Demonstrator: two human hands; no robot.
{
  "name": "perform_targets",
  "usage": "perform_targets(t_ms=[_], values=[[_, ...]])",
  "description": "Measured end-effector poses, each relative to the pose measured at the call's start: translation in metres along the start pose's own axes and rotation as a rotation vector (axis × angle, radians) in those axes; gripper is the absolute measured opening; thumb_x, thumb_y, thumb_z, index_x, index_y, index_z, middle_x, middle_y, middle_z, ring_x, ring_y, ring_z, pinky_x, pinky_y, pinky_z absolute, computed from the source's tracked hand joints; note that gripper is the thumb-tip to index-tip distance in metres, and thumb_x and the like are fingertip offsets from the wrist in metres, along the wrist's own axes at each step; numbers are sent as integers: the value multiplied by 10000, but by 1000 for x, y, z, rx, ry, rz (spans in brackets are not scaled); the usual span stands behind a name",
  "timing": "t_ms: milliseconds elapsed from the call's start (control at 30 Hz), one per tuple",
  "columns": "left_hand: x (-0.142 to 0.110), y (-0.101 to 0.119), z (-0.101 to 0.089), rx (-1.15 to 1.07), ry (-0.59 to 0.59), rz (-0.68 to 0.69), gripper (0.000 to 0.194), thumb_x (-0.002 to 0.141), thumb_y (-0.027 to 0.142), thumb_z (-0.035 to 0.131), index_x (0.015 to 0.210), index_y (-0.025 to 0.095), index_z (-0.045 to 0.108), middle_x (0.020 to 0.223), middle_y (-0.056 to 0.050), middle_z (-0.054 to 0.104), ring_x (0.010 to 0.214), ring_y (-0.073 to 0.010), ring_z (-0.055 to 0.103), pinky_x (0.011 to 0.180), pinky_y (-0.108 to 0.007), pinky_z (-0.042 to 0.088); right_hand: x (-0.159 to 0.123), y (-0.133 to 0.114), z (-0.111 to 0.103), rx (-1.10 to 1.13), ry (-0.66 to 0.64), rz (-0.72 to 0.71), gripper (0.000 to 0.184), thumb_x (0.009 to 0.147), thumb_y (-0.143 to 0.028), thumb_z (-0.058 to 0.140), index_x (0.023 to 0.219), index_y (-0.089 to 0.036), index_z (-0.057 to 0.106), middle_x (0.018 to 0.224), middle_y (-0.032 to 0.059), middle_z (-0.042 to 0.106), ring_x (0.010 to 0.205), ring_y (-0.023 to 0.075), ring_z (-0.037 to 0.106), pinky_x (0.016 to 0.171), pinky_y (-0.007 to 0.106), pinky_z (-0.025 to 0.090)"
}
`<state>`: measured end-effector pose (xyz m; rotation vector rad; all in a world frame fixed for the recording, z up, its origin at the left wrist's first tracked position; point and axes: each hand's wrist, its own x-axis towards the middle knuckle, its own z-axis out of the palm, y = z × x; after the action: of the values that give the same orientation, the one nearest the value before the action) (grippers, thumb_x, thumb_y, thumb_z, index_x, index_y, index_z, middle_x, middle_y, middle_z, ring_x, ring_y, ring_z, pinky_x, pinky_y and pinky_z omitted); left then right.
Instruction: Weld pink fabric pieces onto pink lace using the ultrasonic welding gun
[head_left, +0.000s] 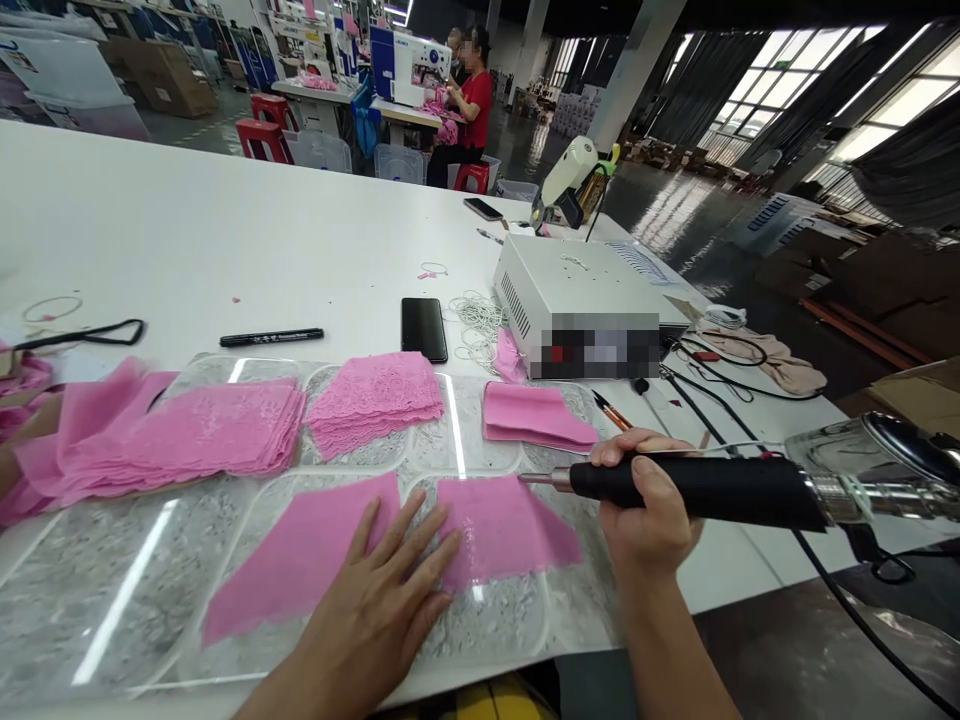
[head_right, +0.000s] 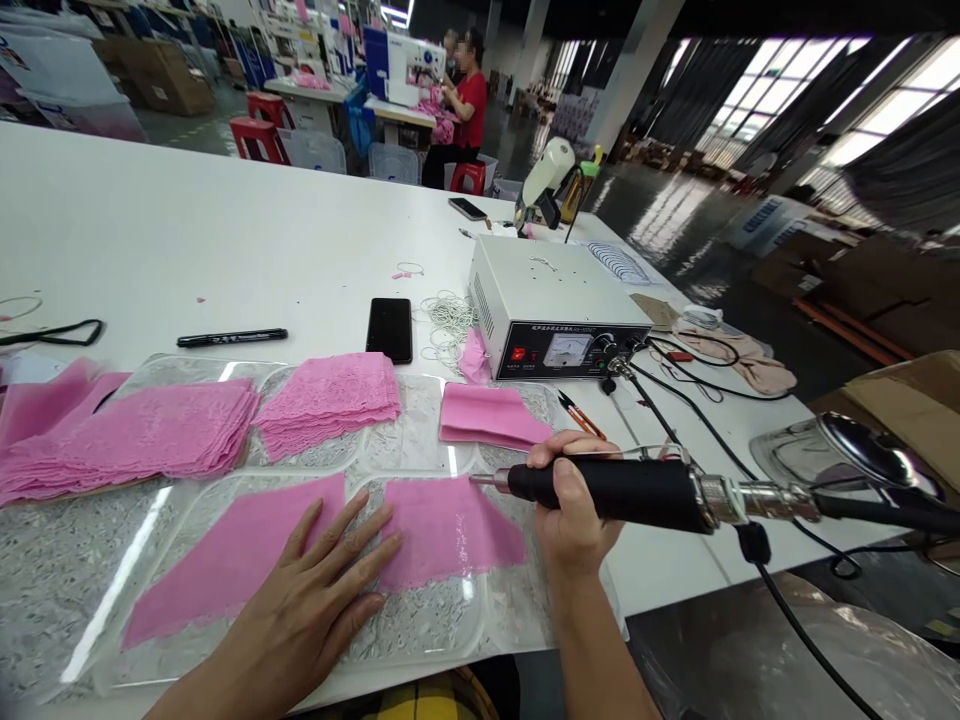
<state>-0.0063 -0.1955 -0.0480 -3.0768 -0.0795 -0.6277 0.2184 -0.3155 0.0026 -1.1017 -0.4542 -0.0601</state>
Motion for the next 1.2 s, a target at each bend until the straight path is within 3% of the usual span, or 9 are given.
perform_targets(t_ms=[200, 567, 800, 1033, 1200], values=[[-1, -1, 0, -6, 2, 6, 413, 933, 206, 507, 1345, 197, 533, 1450, -33, 477, 1430, -271, 277, 1205, -495, 62, 1, -8, -11, 22, 56, 14, 85, 629, -215, 595, 706, -188, 571, 724, -12, 537, 569, 113, 506, 543, 308, 463], [-2, -2, 0, -15, -11, 8, 423, 933, 219, 506, 1356, 209, 521, 1448, -44, 478, 1428, -276, 284, 1197, -513, 120, -3, -12, -24, -13, 28, 10, 86, 650, -218, 594, 725, -188, 566, 744, -3, 530, 576, 111, 493, 545, 314, 449], [-1, -2, 0, -32, -7, 8, 426, 931, 205, 509, 1357, 202, 521, 1456, -46, 468, 1430, -277, 279, 1200, -511, 102, -2, -12, -21, 11, 70, 28, 110, 630, -213, 602, 732, -192, 565, 742, -8, 529, 572, 113, 496, 545, 315, 451], [-1, -2, -1, -52, 0, -3, 420, 940, 220, 505, 1360, 209, 517, 1427, -56, 503, 1418, -272, 308, 1194, -513, 143, -2, -8, -19, 22, 17, 37, 93, 650, -219, 611, 731, -189, 575, 748, -7, 527, 581, 109, 505, 550, 311, 464], [-1, -3, 1, -22, -7, 4, 413, 944, 227, 493, 1355, 209, 522, 1452, -38, 473, 1428, -269, 284, 1202, -503, 90, -2, -8, -17, -3, 2, 3, 80, 666, -210, 607, 731, -196, 564, 740, -9, 548, 578, 115, 512, 554, 314, 468]])
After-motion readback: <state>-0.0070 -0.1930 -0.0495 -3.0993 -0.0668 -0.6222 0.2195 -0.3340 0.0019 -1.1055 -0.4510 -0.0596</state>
